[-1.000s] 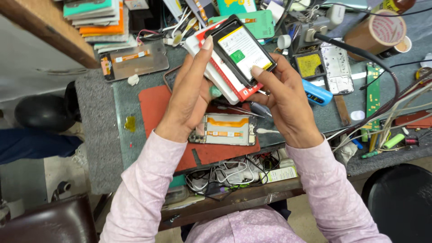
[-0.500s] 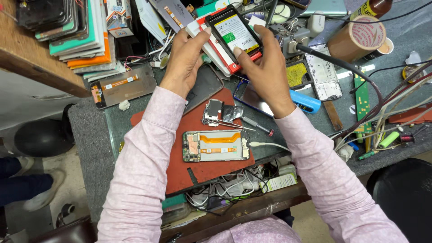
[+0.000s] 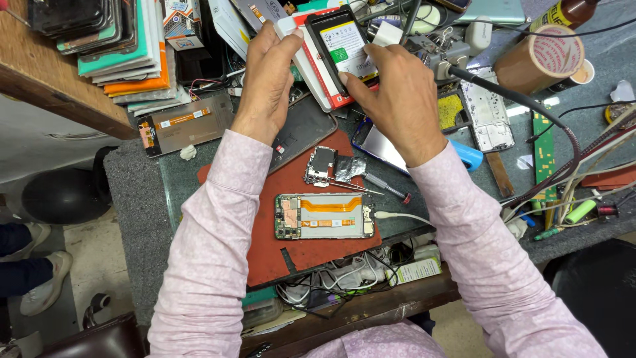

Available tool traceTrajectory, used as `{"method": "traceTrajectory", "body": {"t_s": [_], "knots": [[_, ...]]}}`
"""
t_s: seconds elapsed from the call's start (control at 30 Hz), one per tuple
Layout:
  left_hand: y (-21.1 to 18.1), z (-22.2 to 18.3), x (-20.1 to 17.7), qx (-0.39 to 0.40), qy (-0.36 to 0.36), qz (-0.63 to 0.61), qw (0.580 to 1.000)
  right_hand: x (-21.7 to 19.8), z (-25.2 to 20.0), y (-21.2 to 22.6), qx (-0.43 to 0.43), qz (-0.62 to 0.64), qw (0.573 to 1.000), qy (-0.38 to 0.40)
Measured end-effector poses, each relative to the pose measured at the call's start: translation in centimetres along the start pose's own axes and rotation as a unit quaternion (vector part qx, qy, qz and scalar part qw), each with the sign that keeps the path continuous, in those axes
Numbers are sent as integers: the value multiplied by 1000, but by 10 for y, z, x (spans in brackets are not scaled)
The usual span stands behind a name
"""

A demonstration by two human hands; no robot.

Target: The person disassembles a smartphone, removes the motherboard, heats the screen frame with a hot air gun, cleans the screen with a wipe, and installs a new battery into the chassis.

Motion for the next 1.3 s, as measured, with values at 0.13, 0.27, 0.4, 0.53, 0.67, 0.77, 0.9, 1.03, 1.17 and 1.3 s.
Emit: {"method": "traceTrajectory", "body": {"t_s": [0.13,0.27,0.4,0.53,0.67,0.77,0.9,1.03,1.17,1.3], "knots": [[0,-1,3,-5,6,-22,1000,3,9,-5,60,-7,994,93],[-2,0,4,-17,-12,-15,1000,2,10,-5,13,22,999,40],[-4,1,4,-30,-26,24,999,3,8,-8,19,59,997,38],[-1,4,4,-20,-11,32,999,7,5,-12,99,109,985,95],[9,7,2,35,14,47,998,8,6,-9,-7,113,993,39],[16,10,-1,67,9,93,993,9,5,-12,28,136,990,31],[22,13,-4,71,2,118,990,9,5,-17,58,165,984,32],[21,15,-1,86,-9,172,981,9,7,-21,87,181,979,38],[17,8,-2,113,-28,258,959,10,4,-25,72,211,974,24],[7,1,-1,120,-3,238,964,13,4,-31,53,279,959,17]]}}
Point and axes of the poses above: each hand's wrist, its own z-axis towards the middle knuckle, its own x-axis out of the palm, y = z × x, the point moved 2 cm from there along z, towards the middle knuckle, and after that the axes turned 7 degrees about -x, right-handed, at the moved point
